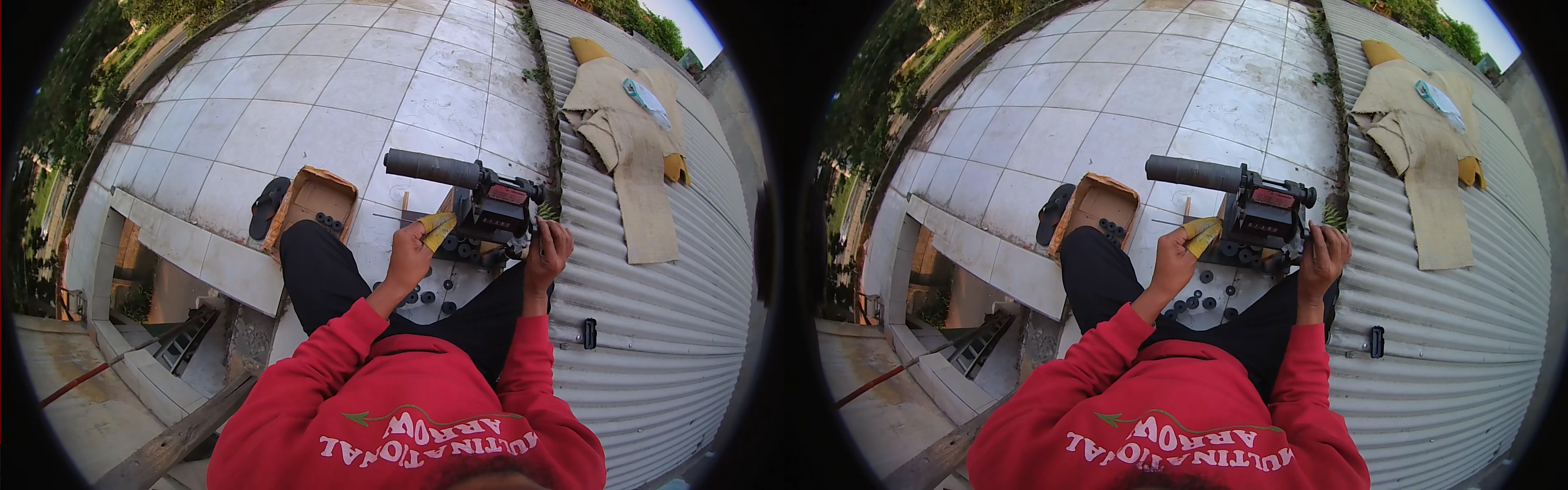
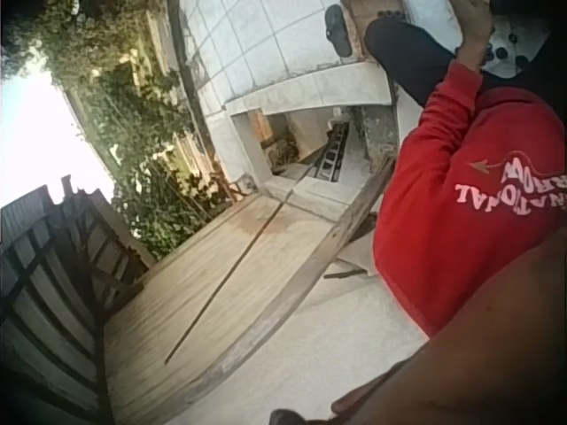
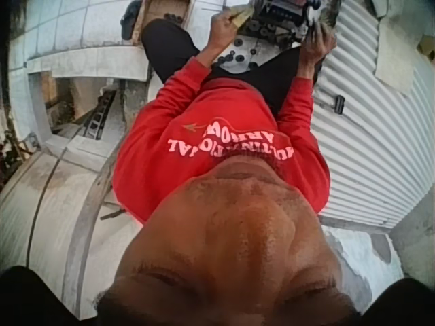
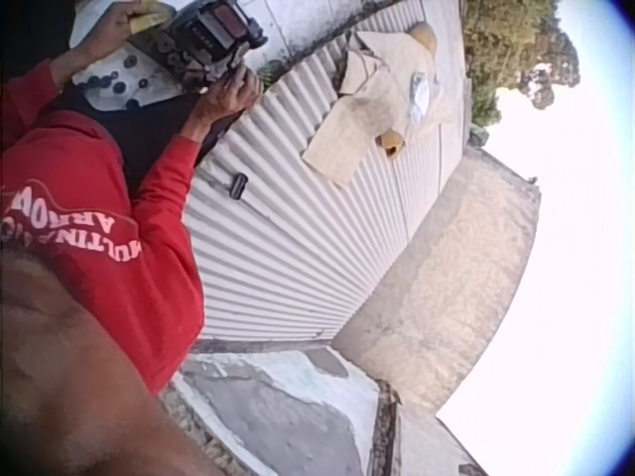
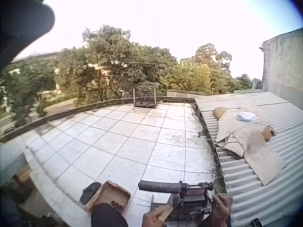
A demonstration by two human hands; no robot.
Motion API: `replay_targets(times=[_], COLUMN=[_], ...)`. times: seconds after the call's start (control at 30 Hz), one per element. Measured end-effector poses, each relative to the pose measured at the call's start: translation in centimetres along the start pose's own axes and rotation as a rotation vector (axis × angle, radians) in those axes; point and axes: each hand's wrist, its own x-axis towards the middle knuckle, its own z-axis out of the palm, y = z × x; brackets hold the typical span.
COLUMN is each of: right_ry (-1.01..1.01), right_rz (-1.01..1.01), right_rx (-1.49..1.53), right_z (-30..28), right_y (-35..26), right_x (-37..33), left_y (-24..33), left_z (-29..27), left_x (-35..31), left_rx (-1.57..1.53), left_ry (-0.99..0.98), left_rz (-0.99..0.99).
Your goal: The person mounts a spool onto the spindle of a manual winding machine and winds wire onto the spool by rotating the crank handle by hand.
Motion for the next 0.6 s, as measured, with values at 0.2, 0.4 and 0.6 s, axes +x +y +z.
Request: replay_targets(times=[0.2,0.4,0.6], right_ry=[0.054,-0.061,-0.141], right_rz=[-0.001,0.048,0.116], right_rx=[-0.022,-0.043,-0.012], right_z=[1.4,4.7,6.9], right_y=[0.7,3.5,5.1], right_x=[5.7,6.8,2.4], left_y=[-0.5,0.4,0.9], left_z=[0.2,0.3,0.4], left_x=[-0.4,-0.7,-0.8], left_rx=[-0.033,-0.044,-0.042], left_ry=[0.032,0.015,0.008], left_rz=[0.002,-0.004,0.009])
